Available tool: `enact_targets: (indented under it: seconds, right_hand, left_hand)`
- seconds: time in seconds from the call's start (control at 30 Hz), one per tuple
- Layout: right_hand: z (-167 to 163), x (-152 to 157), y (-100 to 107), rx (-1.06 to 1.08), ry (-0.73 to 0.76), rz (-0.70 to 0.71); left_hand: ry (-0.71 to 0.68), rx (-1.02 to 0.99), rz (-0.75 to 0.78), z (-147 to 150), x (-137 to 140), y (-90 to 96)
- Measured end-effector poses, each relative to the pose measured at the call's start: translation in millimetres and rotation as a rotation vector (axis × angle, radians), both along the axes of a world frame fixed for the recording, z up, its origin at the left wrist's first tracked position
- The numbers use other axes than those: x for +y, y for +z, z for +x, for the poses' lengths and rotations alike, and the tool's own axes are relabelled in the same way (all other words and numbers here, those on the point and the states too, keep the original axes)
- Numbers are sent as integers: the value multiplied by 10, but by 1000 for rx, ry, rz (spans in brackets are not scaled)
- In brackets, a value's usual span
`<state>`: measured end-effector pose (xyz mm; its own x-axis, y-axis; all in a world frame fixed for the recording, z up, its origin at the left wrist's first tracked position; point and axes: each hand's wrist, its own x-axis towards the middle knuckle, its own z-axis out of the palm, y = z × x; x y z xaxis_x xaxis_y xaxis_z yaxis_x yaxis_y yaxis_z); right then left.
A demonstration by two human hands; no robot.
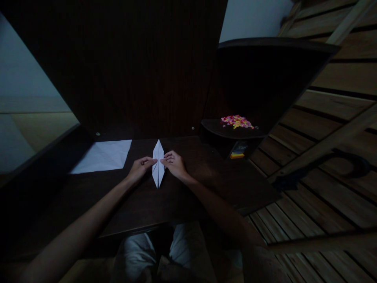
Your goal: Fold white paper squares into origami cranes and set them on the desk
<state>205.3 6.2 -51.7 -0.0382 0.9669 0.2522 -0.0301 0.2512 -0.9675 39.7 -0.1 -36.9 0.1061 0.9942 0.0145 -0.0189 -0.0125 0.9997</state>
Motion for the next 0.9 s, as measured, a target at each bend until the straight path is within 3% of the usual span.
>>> enact_targets:
  seconds: [0.27,0.4,0.67,0.9]
  right_hand:
    - [-38,-104,32,-97,62,137]
    - [-48,-123,41,-144,12,223]
    - [-34,-70,21,-8,-66,233]
    - [-32,-98,50,-52,-77,261]
  left_hand:
    - [-3,-26,4,25,-24,13]
    - [29,-9,39,25,-26,18]
    - [-6,-92,56,40,-57,66]
    - [-7,-92,50,47,-67,61]
